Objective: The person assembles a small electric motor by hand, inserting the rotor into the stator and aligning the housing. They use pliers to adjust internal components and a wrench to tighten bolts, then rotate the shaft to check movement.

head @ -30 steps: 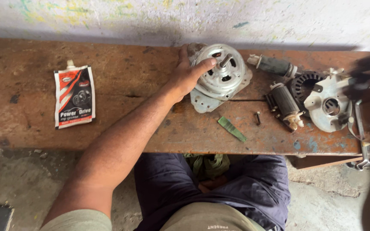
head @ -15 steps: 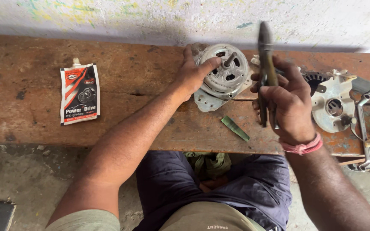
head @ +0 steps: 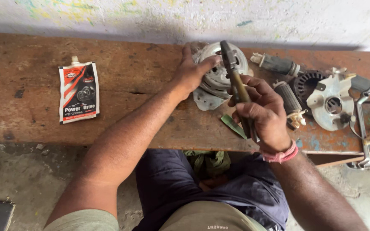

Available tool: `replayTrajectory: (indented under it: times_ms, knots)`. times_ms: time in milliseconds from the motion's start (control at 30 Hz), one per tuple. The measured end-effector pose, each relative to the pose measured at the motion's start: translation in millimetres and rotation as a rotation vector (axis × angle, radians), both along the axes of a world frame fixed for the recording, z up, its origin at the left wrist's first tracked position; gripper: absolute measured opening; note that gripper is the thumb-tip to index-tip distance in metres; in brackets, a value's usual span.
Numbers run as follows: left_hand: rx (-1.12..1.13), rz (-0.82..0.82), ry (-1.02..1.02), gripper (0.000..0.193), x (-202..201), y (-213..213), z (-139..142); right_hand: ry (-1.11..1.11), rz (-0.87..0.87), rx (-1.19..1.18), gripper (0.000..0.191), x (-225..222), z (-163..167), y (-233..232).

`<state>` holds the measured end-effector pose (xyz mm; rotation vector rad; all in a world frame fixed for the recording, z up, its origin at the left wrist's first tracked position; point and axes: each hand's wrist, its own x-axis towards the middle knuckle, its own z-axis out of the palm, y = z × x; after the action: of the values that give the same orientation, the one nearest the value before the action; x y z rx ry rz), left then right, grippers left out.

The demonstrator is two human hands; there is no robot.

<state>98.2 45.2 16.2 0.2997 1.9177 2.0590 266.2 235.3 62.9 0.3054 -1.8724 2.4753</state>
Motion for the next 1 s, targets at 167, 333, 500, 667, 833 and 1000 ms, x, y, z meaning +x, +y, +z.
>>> replayTrajectory:
  times_ms: [167,333,500,667,833,1000]
  knots:
    - [0.137,-0.039,0.051,0.122,2,-5,4,0.013,0.022,0.193,0.044,3,10,-9]
    - [-0.039,0.056,-0.032,0.129,1,-3,11,0.022,0.042,0.076,0.057,10,29,-24]
    - [0.025,0.031,-0.066,0.135,-1,-6,1,0.151,0.083,0.173,0.047,-14,61,8]
    - [0.033,0.049,0.042,0.135,-8,-2,-7,0.068,-0.032,0.938,0.06,-79,74,69]
    - [0.004,0.045,-0.035,0.137,-8,-4,-8,0.369,0.321,0.83,0.061,-102,44,87]
    - [0.008,0.056,0.046,0.129,-12,-2,-8,0.127,0.308,0.292,0.064,-92,32,92]
